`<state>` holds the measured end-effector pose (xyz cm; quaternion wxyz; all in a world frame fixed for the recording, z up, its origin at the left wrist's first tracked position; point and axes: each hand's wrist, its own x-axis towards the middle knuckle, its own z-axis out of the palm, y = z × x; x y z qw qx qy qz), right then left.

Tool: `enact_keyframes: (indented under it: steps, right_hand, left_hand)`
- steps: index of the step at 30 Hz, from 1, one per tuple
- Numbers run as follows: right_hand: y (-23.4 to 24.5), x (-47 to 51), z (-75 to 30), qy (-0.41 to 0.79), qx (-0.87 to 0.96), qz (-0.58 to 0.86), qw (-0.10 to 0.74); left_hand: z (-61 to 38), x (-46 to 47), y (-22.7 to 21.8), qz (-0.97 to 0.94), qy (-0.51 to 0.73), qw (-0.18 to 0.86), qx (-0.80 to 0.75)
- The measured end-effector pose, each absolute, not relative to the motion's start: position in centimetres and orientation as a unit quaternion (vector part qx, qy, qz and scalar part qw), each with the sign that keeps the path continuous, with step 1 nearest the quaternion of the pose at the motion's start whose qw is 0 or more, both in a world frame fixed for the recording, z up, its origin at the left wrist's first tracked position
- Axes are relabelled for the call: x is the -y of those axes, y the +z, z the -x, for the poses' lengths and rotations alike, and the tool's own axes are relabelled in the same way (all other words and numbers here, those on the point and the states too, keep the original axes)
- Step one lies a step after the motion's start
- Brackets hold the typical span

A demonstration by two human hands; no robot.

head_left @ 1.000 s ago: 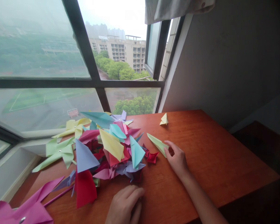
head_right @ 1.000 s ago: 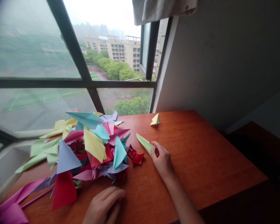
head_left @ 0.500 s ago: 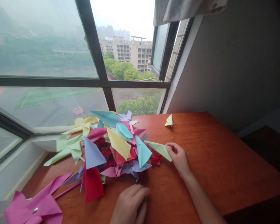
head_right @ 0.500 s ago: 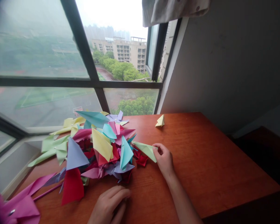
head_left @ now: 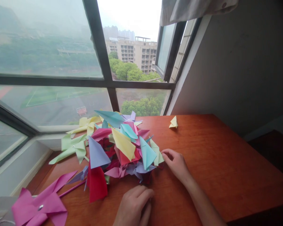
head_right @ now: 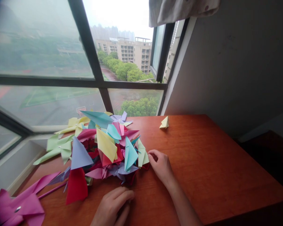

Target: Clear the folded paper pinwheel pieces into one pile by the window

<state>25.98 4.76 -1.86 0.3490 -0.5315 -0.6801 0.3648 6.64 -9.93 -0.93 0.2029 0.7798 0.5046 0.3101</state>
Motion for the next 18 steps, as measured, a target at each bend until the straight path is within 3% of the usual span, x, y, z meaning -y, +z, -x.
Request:
enact_keyframes:
  steps: [10, 18]
  right_hand:
    - [-3.2, -5.3, -26.9, 0.403, 0.637, 0.531, 0.386]
    - [-1.3, -5.9, -26.4, 0.365, 0.706, 0.502, 0.342]
  left_hand:
    - [-6.6, 9.9, -1.1, -0.781, 0.312, 0.199, -0.504]
    - [-6.6, 9.7, -1.1, -0.785, 0.322, 0.184, -0.496]
